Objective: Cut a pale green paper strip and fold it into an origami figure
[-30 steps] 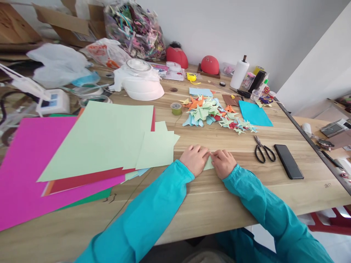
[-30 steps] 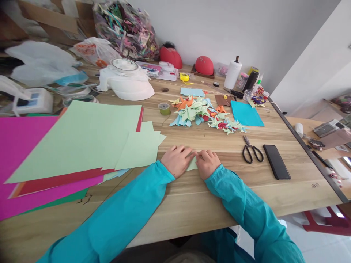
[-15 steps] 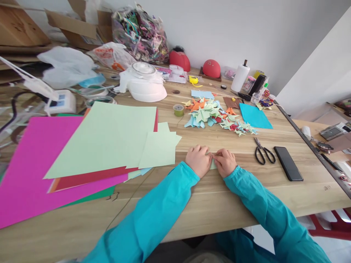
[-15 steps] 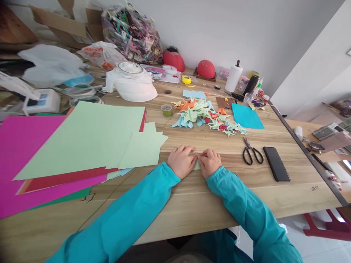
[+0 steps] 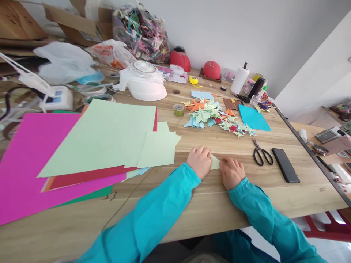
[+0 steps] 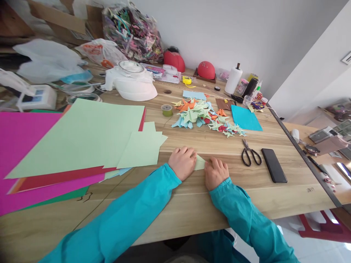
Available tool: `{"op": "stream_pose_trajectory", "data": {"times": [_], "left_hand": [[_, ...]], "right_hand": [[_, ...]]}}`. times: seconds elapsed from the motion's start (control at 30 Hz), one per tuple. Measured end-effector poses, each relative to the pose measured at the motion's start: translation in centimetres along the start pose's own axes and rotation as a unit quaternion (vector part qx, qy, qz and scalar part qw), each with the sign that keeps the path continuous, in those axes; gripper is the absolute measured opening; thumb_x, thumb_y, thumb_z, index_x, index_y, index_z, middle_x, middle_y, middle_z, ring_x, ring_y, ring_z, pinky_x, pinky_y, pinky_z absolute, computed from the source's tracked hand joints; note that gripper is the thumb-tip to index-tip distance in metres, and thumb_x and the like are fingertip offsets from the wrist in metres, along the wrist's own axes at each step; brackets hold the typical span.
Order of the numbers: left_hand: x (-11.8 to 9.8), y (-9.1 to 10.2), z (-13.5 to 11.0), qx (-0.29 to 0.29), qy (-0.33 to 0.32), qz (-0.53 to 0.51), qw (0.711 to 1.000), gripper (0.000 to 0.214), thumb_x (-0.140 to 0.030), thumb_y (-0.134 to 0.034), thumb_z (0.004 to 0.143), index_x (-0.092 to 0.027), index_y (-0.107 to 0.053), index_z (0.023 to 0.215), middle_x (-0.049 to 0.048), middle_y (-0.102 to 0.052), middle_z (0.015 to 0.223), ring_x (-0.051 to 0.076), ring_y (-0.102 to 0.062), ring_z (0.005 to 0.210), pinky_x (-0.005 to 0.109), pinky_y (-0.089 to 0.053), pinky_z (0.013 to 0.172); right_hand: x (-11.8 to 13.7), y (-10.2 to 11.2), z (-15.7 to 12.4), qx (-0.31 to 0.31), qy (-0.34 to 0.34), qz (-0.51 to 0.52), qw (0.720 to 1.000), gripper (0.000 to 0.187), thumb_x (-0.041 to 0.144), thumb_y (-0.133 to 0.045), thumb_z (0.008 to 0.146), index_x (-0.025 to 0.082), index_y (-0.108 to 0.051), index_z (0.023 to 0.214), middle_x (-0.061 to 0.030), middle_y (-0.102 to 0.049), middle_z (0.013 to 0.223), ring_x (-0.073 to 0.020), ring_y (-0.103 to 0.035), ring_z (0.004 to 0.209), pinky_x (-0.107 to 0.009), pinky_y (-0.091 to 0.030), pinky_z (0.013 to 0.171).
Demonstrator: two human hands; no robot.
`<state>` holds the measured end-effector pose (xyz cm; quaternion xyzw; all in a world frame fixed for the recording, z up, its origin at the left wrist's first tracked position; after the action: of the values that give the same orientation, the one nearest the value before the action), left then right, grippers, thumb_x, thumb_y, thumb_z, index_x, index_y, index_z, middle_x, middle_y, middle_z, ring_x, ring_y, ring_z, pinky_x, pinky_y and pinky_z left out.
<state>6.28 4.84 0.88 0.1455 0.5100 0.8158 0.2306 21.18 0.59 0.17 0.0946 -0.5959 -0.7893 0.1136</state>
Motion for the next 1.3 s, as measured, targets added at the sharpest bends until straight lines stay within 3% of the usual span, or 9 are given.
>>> {"op": "stream_pose_trajectory", "data": {"times": [0.13, 0.27, 0.43, 0.63, 0.87, 1.03, 1.3], "left_hand": [[0.1, -0.1, 0.1, -0.002, 0.008, -0.012, 1.000, 0.025, -0.020, -0.041, 0.084, -0.015, -0.065, 0.077, 0.0102, -0.059, 0.082, 0.024, -0.048, 0.081, 0.038, -0.029, 0.063], [0.3, 0.0, 0.1, -0.003, 0.010, -0.019, 1.000, 0.030, -0.023, -0.038, 0.086, -0.016, -0.065, 0.075, 0.0098, -0.060, 0.083, 0.023, -0.048, 0.082, 0.038, -0.029, 0.063], [1.2, 0.0, 0.4, 0.002, 0.018, -0.027, 0.999, 0.030, -0.031, -0.040, 0.086, -0.021, -0.068, 0.080, 0.0080, -0.061, 0.095, 0.025, -0.049, 0.088, 0.038, -0.031, 0.067], [1.8, -0.6, 0.8, -0.009, 0.038, 0.006, 0.999, 0.030, -0.027, -0.038, 0.087, -0.021, -0.067, 0.081, 0.0071, -0.060, 0.108, 0.024, -0.050, 0.089, 0.038, -0.033, 0.068], [1.1, -0.6, 0.7, 0.008, 0.006, 0.015, 1.000, 0.022, -0.018, -0.043, 0.083, -0.016, -0.064, 0.092, 0.0075, -0.058, 0.114, 0.023, -0.051, 0.091, 0.038, -0.035, 0.069], [1.1, -0.1, 0.6, 0.024, 0.015, 0.006, 1.000, 0.024, -0.021, -0.043, 0.083, -0.017, -0.063, 0.094, 0.0079, -0.058, 0.113, 0.024, -0.050, 0.090, 0.038, -0.034, 0.069], [0.5, 0.2, 0.5, 0.003, 0.025, 0.018, 1.000, 0.031, -0.022, -0.033, 0.088, -0.016, -0.064, 0.092, 0.0100, -0.058, 0.112, 0.025, -0.050, 0.087, 0.040, -0.031, 0.067]], "right_hand": [[-0.7, 0.5, -0.6, -0.027, 0.015, 0.014, 0.999, 0.024, 0.025, -0.042, 0.086, 0.022, -0.065, 0.093, -0.0064, -0.059, 0.109, -0.0205, -0.050, 0.092, -0.033, -0.032, 0.075], [-1.1, 0.8, 1.0, -0.038, 0.022, 0.024, 0.999, 0.025, 0.024, -0.044, 0.084, 0.020, -0.066, 0.074, -0.0070, -0.062, 0.097, -0.0202, -0.051, 0.085, -0.032, -0.034, 0.073], [0.0, 0.0, 4.2, -0.036, 0.088, 0.033, 0.995, 0.026, 0.026, -0.048, 0.083, 0.023, -0.060, 0.105, -0.0075, -0.058, 0.104, -0.0210, -0.049, 0.092, -0.031, -0.034, 0.073], [1.5, -1.2, 5.7, -0.003, 0.100, 0.016, 0.995, 0.022, 0.028, -0.044, 0.086, 0.021, -0.061, 0.099, -0.0074, -0.057, 0.100, -0.0199, -0.048, 0.089, -0.032, -0.034, 0.073], [1.0, -1.5, 5.7, 0.022, 0.076, 0.079, 0.994, 0.023, 0.025, -0.051, 0.082, 0.022, -0.058, 0.104, -0.0057, -0.055, 0.106, -0.0188, -0.047, 0.096, -0.031, -0.034, 0.078], [1.0, -1.3, 5.7, 0.019, 0.080, 0.051, 0.995, 0.030, 0.028, -0.049, 0.084, 0.020, -0.053, 0.112, -0.0080, -0.055, 0.108, -0.0205, -0.046, 0.096, -0.032, -0.033, 0.078], [1.0, -1.1, 5.8, -0.011, 0.151, -0.015, 0.988, 0.019, 0.018, -0.042, 0.086, 0.016, -0.061, 0.090, -0.0082, -0.059, 0.092, -0.0193, -0.048, 0.086, -0.032, -0.032, 0.073]]}}
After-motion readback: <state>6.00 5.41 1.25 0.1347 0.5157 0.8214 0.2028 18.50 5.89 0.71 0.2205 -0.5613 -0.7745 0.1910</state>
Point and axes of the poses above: each hand's wrist, its own z-axis towards the middle knuckle, its own y-axis out of the back of the hand, x = y × z, the point moved 2 cm from there along z, towards the middle knuckle
